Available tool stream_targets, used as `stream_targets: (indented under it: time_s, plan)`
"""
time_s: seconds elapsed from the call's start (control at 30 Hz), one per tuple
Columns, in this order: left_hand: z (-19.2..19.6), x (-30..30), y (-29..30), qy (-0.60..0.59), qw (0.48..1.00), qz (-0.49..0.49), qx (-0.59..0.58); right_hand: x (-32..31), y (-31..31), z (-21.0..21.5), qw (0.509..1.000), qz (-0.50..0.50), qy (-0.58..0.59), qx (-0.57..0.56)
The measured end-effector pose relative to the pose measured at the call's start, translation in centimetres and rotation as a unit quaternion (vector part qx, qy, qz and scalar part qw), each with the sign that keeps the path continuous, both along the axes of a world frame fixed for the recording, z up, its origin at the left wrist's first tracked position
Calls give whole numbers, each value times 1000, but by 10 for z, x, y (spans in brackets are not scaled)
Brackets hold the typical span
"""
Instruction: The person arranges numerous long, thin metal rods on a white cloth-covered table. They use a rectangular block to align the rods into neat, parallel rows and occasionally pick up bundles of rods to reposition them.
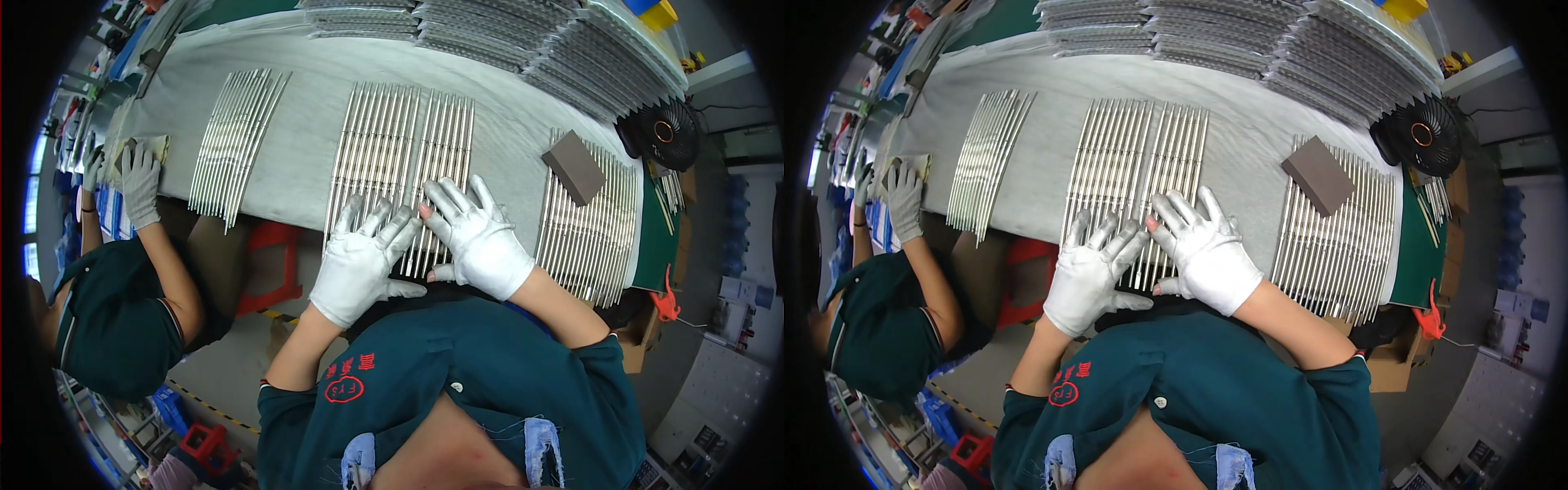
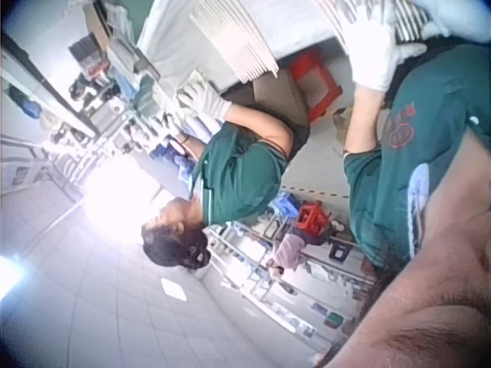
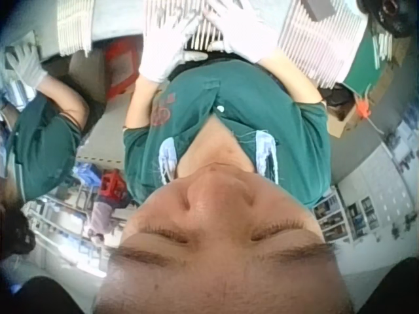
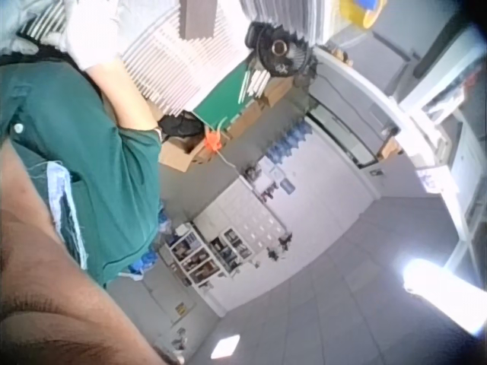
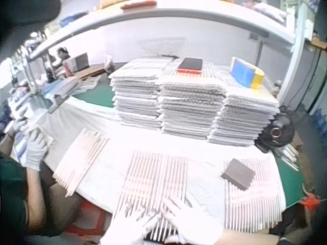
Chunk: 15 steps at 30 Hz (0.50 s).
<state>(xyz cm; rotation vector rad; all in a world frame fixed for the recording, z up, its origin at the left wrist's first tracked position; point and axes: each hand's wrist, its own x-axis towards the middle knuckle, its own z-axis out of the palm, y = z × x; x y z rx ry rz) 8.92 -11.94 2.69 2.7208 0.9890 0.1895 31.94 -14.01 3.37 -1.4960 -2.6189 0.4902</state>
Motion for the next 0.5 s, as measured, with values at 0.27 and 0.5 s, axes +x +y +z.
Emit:
stream_targets:
  time_s: [0.27,0.5]
  plan:
    - [4,6,3,-24,999,-31,8,8,-8,0,999,-17,-49,3]
    - [1,23,0,-95,993,-70,-21,40,-37,14,992,-93,-85,-19]
